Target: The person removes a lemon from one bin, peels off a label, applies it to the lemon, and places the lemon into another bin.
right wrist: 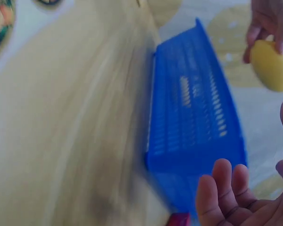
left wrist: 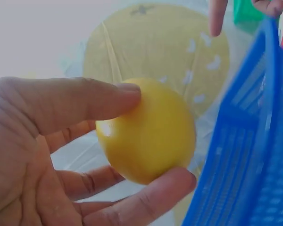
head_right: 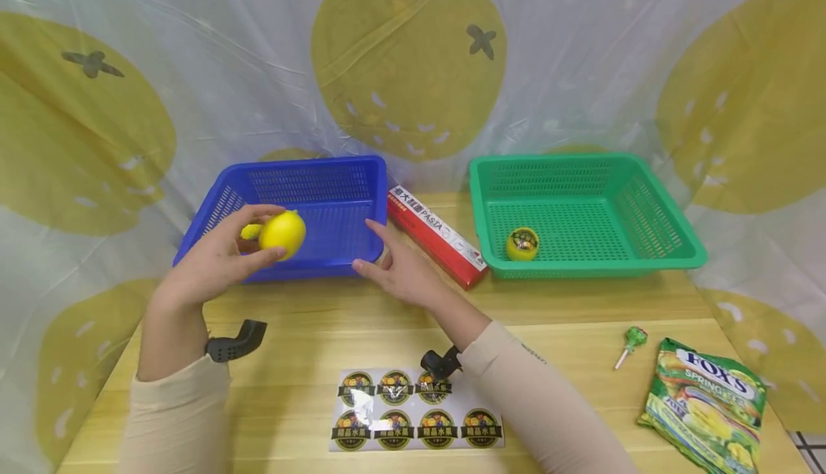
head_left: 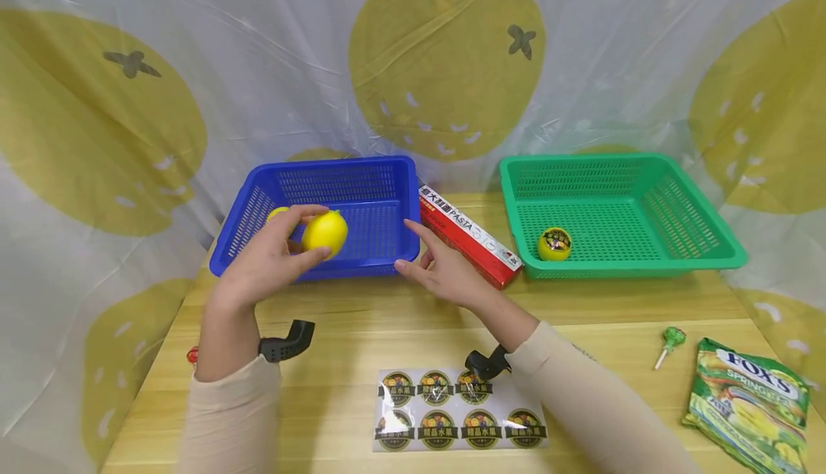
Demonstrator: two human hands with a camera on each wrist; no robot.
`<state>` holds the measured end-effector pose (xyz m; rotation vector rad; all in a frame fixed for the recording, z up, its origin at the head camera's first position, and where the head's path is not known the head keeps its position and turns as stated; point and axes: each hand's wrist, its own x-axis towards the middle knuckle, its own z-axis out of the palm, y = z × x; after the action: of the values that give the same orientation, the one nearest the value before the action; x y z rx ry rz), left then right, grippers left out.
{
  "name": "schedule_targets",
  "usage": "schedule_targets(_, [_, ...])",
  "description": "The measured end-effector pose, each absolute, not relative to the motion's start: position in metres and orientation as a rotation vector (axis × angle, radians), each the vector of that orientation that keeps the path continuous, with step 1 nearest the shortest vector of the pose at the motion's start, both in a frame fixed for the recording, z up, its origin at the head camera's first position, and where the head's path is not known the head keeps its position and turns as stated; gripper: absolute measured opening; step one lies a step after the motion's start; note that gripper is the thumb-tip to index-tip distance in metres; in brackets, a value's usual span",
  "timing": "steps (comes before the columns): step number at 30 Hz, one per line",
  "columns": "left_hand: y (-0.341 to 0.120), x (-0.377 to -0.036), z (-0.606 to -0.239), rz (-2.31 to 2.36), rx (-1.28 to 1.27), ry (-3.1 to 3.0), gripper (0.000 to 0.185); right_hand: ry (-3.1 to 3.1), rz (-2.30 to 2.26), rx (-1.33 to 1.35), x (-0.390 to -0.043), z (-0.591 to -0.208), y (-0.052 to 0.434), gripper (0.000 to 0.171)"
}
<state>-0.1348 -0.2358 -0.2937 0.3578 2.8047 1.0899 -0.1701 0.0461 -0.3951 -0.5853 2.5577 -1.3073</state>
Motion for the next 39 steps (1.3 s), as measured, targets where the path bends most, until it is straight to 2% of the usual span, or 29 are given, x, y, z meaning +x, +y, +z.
schedule_targets(9, [-0.210,-0.090,-0.333,1.082,0.306,2.757,0.051,2.472,-1.295,-0.658,-0.114,-0.399,0.069,0.079])
schedule_targets(15, [-0.183,-0.075,-0.369,1.186,0.269,2.587,0.056,2.451,-1.247,-0.626,-0.081,-0.416,0.108,0.078])
schedule_targets(19, [-0.157,-0.074,-0.390,1.249,0.264,2.498,0.064,2.487,-1.189,-0.613,-0.067,-0.425,0.139,0.076])
schedule_targets(25, [-0.122,-0.083,-0.415,1.431,0.275,2.380,0.061,2.472,-1.158,-0.624,-0.053,-0.431,0.169,0.070])
schedule_targets(39, [-0.069,-0.097,-0.443,1.512,0.164,2.477,0.059,2.319,-1.119,-0.656,-0.046,-0.443,0.161,0.040])
